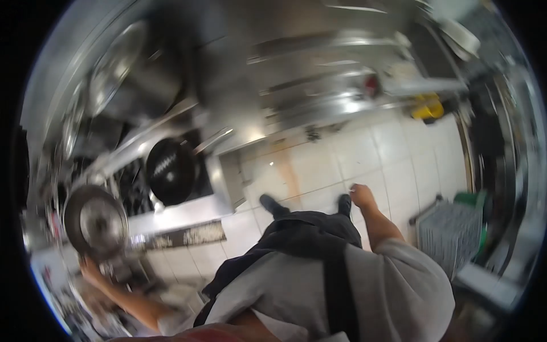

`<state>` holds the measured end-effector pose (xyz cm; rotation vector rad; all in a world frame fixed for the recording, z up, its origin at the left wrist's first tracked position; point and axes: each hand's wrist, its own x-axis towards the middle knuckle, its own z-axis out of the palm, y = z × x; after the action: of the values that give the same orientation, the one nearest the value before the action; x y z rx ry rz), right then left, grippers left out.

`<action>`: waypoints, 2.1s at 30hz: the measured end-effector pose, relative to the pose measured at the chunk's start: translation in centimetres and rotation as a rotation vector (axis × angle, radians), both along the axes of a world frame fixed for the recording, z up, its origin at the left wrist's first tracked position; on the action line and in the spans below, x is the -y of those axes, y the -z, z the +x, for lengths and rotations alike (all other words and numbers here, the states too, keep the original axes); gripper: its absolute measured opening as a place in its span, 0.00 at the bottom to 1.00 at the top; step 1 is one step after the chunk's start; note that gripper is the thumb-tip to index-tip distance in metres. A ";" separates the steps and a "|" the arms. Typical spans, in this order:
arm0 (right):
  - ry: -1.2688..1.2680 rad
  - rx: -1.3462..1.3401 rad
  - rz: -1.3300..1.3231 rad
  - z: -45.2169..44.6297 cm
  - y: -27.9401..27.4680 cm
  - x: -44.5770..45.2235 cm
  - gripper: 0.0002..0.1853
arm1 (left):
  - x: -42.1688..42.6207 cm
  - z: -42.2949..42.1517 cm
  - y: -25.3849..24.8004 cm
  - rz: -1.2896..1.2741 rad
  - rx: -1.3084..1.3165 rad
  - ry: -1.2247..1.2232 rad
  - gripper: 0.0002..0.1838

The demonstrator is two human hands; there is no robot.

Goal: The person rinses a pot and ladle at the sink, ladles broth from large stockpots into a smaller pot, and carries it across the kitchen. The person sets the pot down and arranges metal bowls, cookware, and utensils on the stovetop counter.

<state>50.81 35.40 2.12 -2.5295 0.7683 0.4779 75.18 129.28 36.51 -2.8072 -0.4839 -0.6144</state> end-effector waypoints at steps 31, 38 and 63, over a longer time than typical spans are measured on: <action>0.691 0.275 0.091 -11.3 -3.1 57.1 0.13 | 113.6 0.0 3.9 -1.218 -0.258 0.927 0.14; 0.571 0.354 -0.100 -0.7 -9.2 72.9 0.12 | 124.9 7.7 1.4 -1.196 -0.401 0.837 0.14; -0.904 0.668 -0.805 73.1 -2.1 111.8 0.10 | 141.9 -5.7 -5.7 -0.920 0.155 -0.358 0.24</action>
<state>123.87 -76.40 4.20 -3.3500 -0.6036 -0.5533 69.49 -12.65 42.19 -3.3243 -1.6111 -0.6387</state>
